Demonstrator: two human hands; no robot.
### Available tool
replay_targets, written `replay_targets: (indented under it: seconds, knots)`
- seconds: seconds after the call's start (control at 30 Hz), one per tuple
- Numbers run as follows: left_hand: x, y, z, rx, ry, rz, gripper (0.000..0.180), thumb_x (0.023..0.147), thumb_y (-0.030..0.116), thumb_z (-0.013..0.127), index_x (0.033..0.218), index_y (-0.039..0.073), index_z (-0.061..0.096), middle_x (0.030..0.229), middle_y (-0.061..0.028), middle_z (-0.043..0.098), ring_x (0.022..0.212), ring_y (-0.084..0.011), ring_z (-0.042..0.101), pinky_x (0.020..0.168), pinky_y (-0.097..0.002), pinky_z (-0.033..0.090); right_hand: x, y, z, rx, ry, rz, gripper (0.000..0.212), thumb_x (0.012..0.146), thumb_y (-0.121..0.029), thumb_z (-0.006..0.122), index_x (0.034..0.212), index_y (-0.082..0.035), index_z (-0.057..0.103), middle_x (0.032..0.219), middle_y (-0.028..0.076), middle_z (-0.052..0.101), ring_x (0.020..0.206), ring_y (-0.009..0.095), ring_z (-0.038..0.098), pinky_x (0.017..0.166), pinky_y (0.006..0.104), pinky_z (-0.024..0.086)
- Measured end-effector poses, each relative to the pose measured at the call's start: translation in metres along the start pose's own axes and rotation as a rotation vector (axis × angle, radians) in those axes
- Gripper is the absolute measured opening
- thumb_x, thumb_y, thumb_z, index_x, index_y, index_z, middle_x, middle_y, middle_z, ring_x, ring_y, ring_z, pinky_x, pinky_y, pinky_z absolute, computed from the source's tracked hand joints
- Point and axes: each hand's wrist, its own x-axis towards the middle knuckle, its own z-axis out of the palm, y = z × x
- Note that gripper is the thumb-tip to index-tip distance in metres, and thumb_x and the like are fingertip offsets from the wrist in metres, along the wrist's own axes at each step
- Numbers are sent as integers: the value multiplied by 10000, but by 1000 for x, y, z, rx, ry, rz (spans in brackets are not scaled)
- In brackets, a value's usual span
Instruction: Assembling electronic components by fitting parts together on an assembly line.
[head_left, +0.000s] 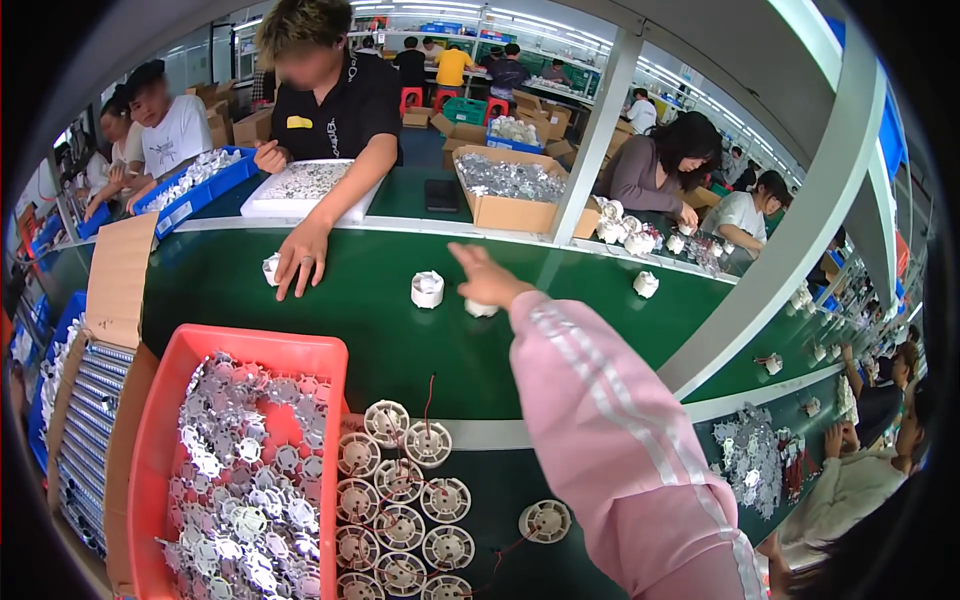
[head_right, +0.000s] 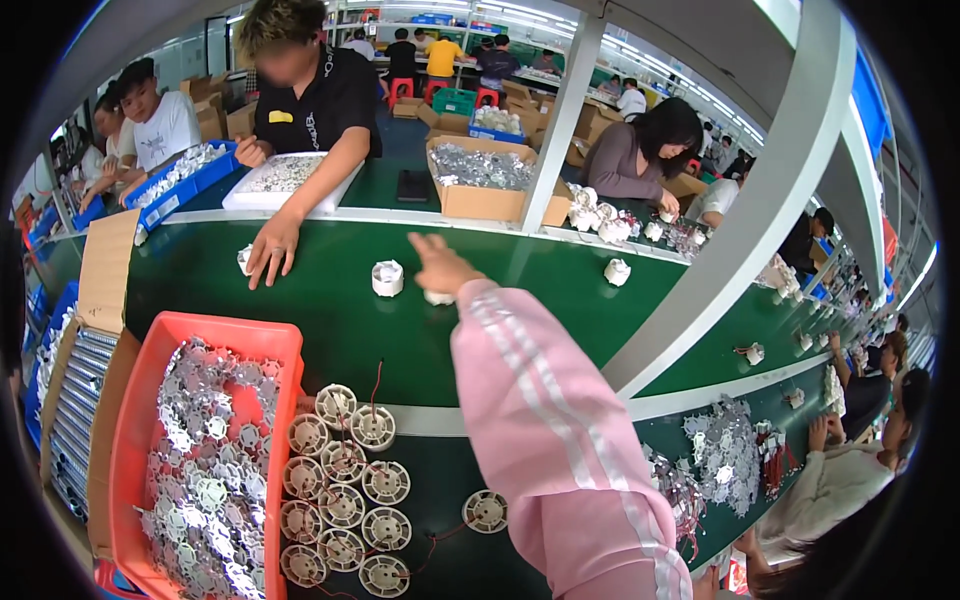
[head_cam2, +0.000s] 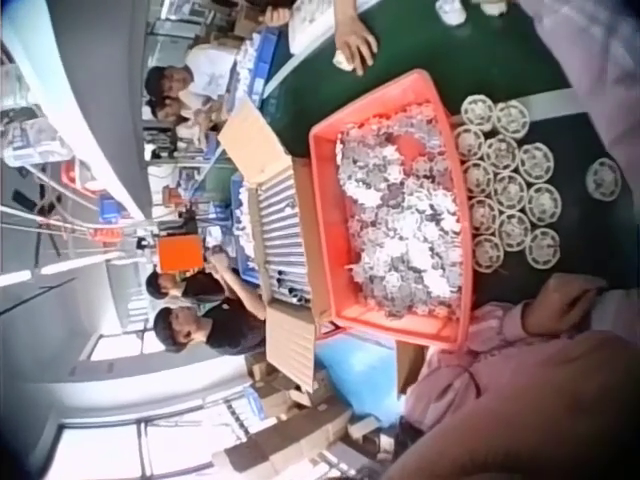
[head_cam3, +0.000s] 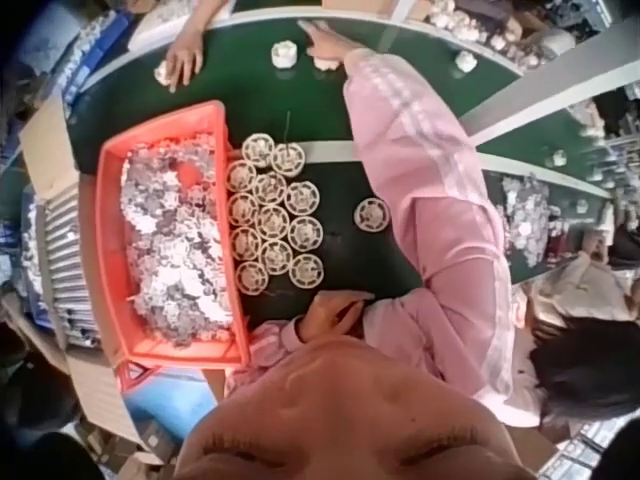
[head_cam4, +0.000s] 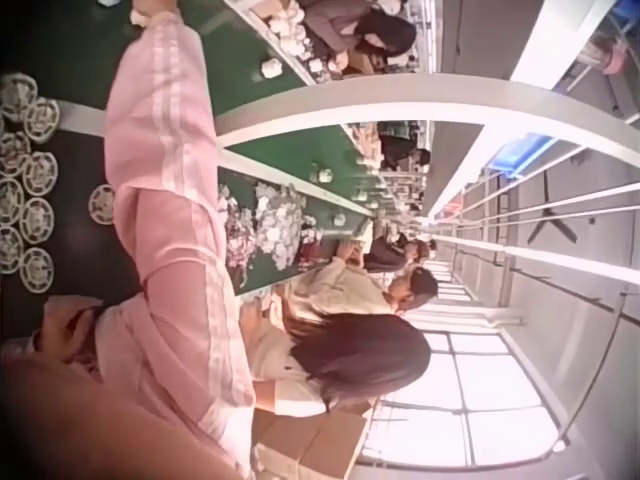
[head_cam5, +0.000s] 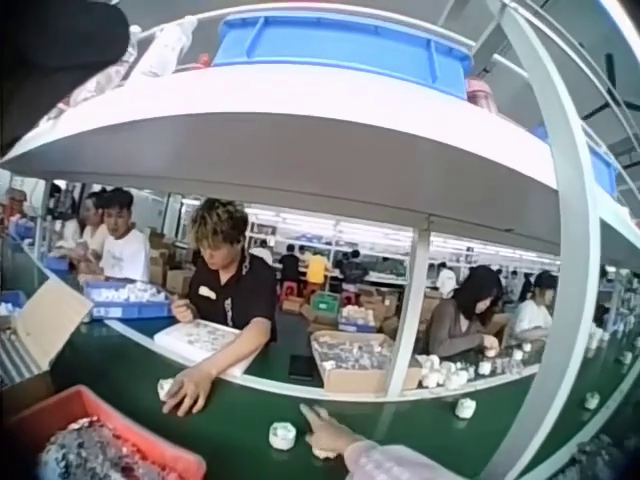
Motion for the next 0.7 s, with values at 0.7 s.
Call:
replay_targets:
  seconds: [0.7]
  knots:
    - [-22,-53,22,-905,-93,-129,516,888,81,617,1354,52,398,1159,-175,570,872,-302,650,668,-380,567,-388,-237,-92,492,123,-363,611,749,13,690,1284,-113,423,1207,140,390,972,290,574,811,345,490]
